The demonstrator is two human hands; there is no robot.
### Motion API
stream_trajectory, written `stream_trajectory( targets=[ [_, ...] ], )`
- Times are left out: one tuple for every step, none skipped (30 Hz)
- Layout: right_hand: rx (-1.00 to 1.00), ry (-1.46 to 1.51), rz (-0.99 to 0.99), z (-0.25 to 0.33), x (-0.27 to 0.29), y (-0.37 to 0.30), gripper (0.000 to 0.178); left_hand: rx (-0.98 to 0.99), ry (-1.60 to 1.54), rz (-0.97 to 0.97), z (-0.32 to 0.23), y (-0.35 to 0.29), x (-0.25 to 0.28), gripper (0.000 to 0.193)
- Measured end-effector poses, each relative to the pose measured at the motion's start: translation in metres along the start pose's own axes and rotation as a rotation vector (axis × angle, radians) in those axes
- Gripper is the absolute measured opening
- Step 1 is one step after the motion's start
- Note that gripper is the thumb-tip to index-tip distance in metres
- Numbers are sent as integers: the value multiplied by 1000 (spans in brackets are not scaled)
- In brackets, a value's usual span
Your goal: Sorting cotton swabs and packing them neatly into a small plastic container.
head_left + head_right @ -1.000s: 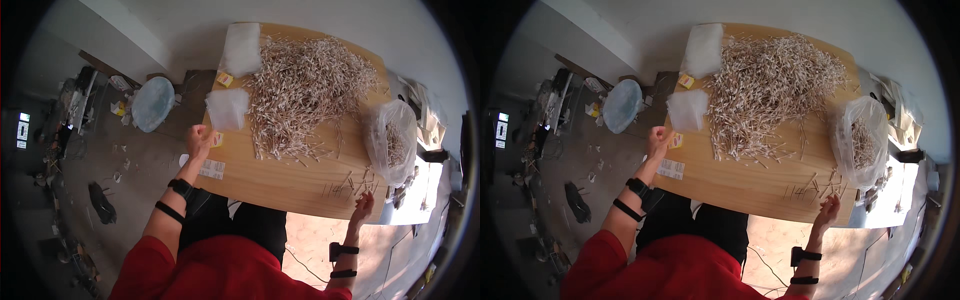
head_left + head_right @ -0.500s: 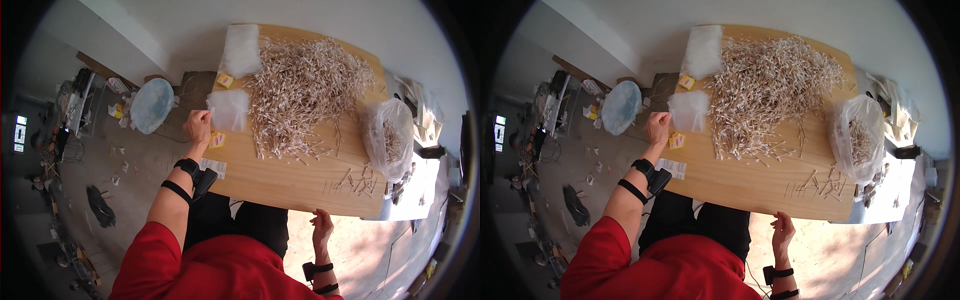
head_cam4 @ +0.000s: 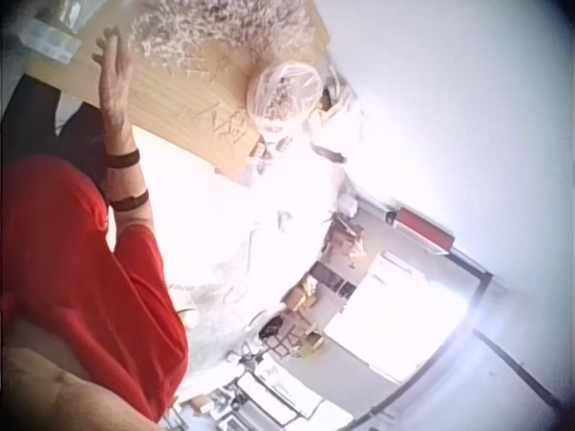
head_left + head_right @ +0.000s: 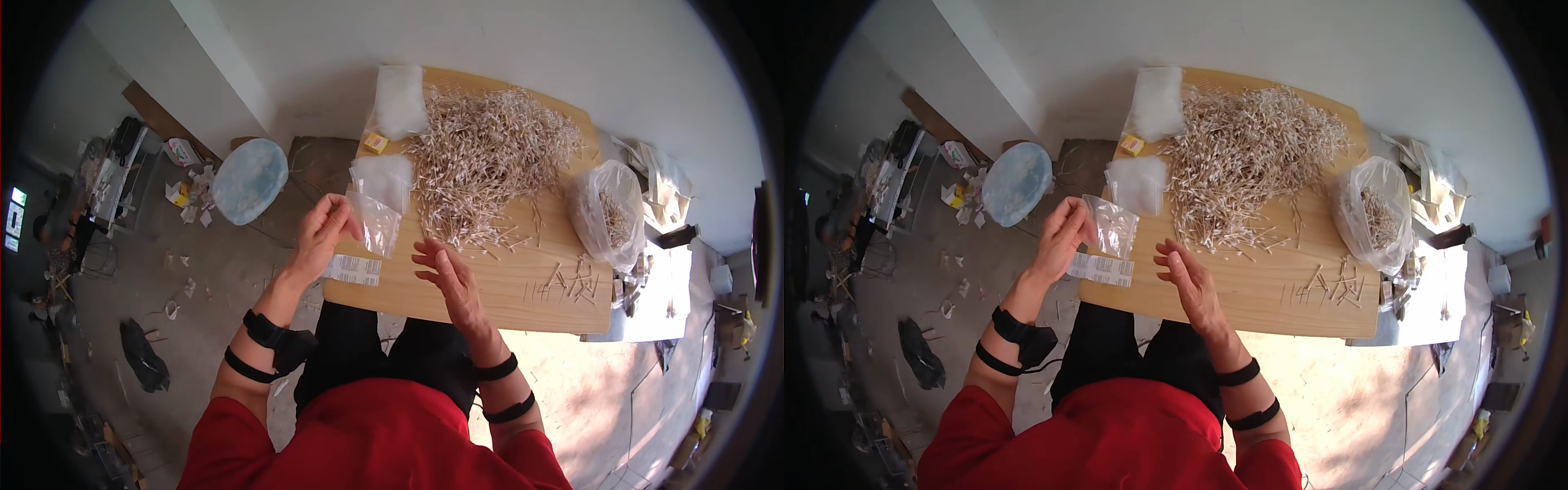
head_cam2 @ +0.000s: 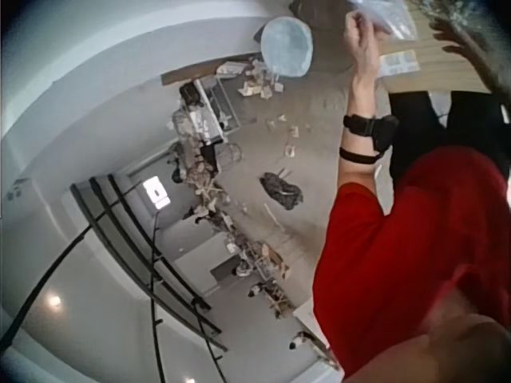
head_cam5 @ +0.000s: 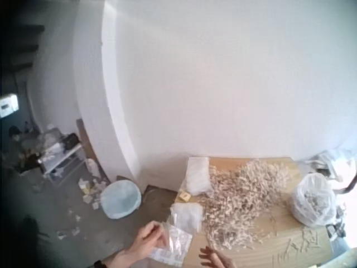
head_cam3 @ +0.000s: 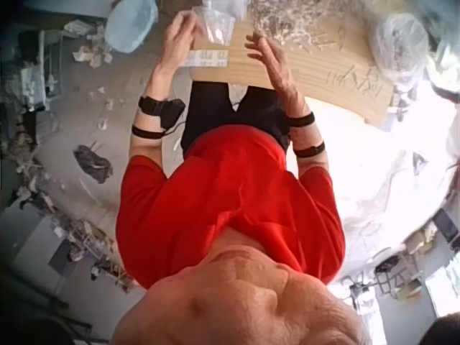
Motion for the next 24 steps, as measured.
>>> stream_trajectory(
  targets=[
    [-91, 274, 87, 1, -11, 9, 49, -16, -1, -14, -3, -10, 3, 19],
    [-168, 488, 169, 5, -24, 14, 49, -8, -8, 32, -5, -19, 5, 18],
    [-183, 473, 214, 2, -36, 18, 49, -4, -6, 55, -10, -32, 8, 18],
    [-249, 413, 195, -6, -45, 19, 41, 2, 1, 54, -10, -45, 10, 19],
    [-309, 343, 178, -13, -51, 20, 33, 4, 58, 59, -7, -53, 10, 19],
    [-318, 255, 183, -24, -55, 18, 26, -20, 76, 77, 1, -65, 15, 19],
    [-316, 164, 188, -35, -58, 15, 20, -1, 3, 49, 14, -76, 17, 20],
    [-303, 135, 147, -38, -66, 11, 19, 49, 97, 22, 22, -83, 17, 19],
    [-288, 112, 106, -40, -73, 6, 18, 22, 55, -1, 28, -94, 16, 17],
    [-255, 26, 113, -46, -77, 0, 18, 36, 103, -51, 34, -105, 17, 16],
    [-217, -57, 113, -51, -82, -3, 17, 61, 254, -201, 46, -115, 19, 14],
    [-220, -68, 155, -55, -89, -5, 17, -46, 444, -375, 46, -125, 13, 13],
    [-236, -199, 100, -57, -95, -8, 17, -147, 636, -548, 42, -135, 6, 15],
    [-245, -329, 38, -59, -99, -9, 16, -143, 692, -571, 39, -145, 2, 18],
    [-242, -336, 67, -62, -101, -10, 16, -138, 750, -588, 36, -154, -4, 20],
    [-220, -385, 61, -66, -103, -10, 17, -91, 669, -479, 40, -160, -9, 21],
    [-198, -432, 50, -70, -104, -11, 18, -75, 591, -383, 47, -164, -18, 22],
    [-165, -463, 57, -74, -103, -12, 18, -149, 719, -346, 46, -165, -24, 23],
    [-160, -469, 73, -76, -103, -11, 18, -221, 846, -309, 47, -166, -28, 24],
    [-137, -503, 88, -76, -105, -12, 17, -230, 826, -297, 50, -166, -31, 26],
    [-113, -534, 105, -74, -110, -11, 16, -238, 809, -287, 51, -167, -33, 28],
    [-132, -613, 109, -64, -118, -13, 13, -205, 743, -265, 54, -169, -33, 23],
    [-126, -618, 121, -66, -119, -12, 13, -140, 656, -232, 57, -170, -32, 19],
    [-141, -565, 97, -70, -114, -15, 13, -111, 619, -202, 58, -172, -31, 18]
  ],
)
Point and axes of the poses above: each hand's wrist, its own y-axis towards the middle knuckle, its own x-axis out of the back of the hand, z = x × y, the point moved 1 cm from there along y, towards the middle knuckle, and after that the axes turned 14 degrees about z, right-handed, at the moved point
